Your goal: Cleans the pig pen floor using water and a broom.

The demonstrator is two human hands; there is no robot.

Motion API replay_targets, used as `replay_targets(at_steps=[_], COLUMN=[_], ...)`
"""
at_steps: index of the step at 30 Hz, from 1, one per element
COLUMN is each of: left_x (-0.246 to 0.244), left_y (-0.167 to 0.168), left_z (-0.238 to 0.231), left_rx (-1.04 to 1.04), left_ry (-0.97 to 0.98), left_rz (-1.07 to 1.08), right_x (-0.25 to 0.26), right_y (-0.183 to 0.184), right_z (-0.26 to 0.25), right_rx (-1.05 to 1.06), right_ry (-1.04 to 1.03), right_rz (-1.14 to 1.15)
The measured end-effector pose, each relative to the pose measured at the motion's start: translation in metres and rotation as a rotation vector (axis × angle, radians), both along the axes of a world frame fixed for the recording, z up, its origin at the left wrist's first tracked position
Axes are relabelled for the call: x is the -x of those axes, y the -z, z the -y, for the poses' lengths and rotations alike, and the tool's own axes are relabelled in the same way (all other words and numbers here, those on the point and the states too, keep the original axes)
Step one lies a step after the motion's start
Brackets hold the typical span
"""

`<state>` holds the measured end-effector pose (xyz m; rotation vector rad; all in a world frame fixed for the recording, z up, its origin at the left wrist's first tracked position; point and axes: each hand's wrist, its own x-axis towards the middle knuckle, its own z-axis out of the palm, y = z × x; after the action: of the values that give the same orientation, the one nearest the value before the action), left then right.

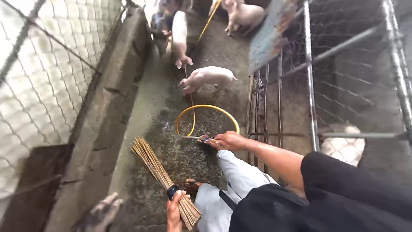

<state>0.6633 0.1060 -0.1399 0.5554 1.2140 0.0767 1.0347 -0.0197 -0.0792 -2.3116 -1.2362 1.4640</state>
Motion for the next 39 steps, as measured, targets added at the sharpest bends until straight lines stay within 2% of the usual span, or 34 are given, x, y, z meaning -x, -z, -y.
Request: replay_targets(at_steps=[2,4,6,9,11,13,16,18,25,27,29,32,34,36,37,39], left_x=[-0.008,-0.018,-0.036,-0.071,-0.091,-0.098,-0.093,-0.094,-0.124,-0.136,-0.151,-0.178,-0.194,-0.211,-0.217,-0.226], left_y=[-0.036,-0.080,-0.113,-0.154,-0.188,-0.224,-0.249,-0.261,-0.268,-0.268,-0.265,-0.260,-0.259,-0.254,-0.250,-0.246], left_z=[-0.024,-0.048,-0.071,-0.096,-0.091,-0.068,-0.036,-0.027,-0.026,-0.020,-0.009,0.007,0.011,0.009,0.007,0.003], left_rx=[-0.109,-0.232,-0.319,-0.407,-0.452,-0.495,-0.360,-0.371,-0.619,-0.722,-0.829,-1.015,-1.124,-1.211,-1.241,-1.230], left_ry=[0.032,0.070,0.068,0.127,0.155,0.172,0.166,0.172,0.257,0.260,0.215,0.149,0.251,0.376,0.457,0.611], left_rz=[0.098,0.202,0.374,0.602,0.695,0.750,0.797,0.806,0.779,0.760,0.675,0.386,0.178,0.033,-0.005,-0.018], right_x=[0.032,0.063,0.086,0.125,0.142,0.140,0.121,0.114,0.082,0.070,0.057,0.040,0.031,0.025,0.022,0.015], right_y=[-0.012,-0.032,-0.054,-0.109,-0.154,-0.192,-0.238,-0.249,-0.273,-0.273,-0.267,-0.251,-0.243,-0.236,-0.233,-0.215], right_z=[-0.023,-0.043,-0.065,-0.091,-0.105,-0.118,-0.135,-0.140,-0.130,-0.130,-0.129,-0.114,-0.094,-0.080,-0.076,-0.073], right_rx=[-0.113,-0.211,-0.385,-0.583,-0.704,-0.826,-0.901,-0.901,-0.910,-0.832,-0.706,-0.601,-0.620,-0.636,-0.621,-0.603], right_ry=[0.032,0.203,0.490,0.882,1.095,1.247,1.474,1.531,1.437,1.411,1.408,1.143,0.884,0.649,0.581,0.577], right_rz=[0.062,0.010,-0.139,-0.547,-0.900,-1.151,-1.272,-1.316,-1.385,-1.354,-1.213,-0.920,-0.723,-0.622,-0.613,-0.605])
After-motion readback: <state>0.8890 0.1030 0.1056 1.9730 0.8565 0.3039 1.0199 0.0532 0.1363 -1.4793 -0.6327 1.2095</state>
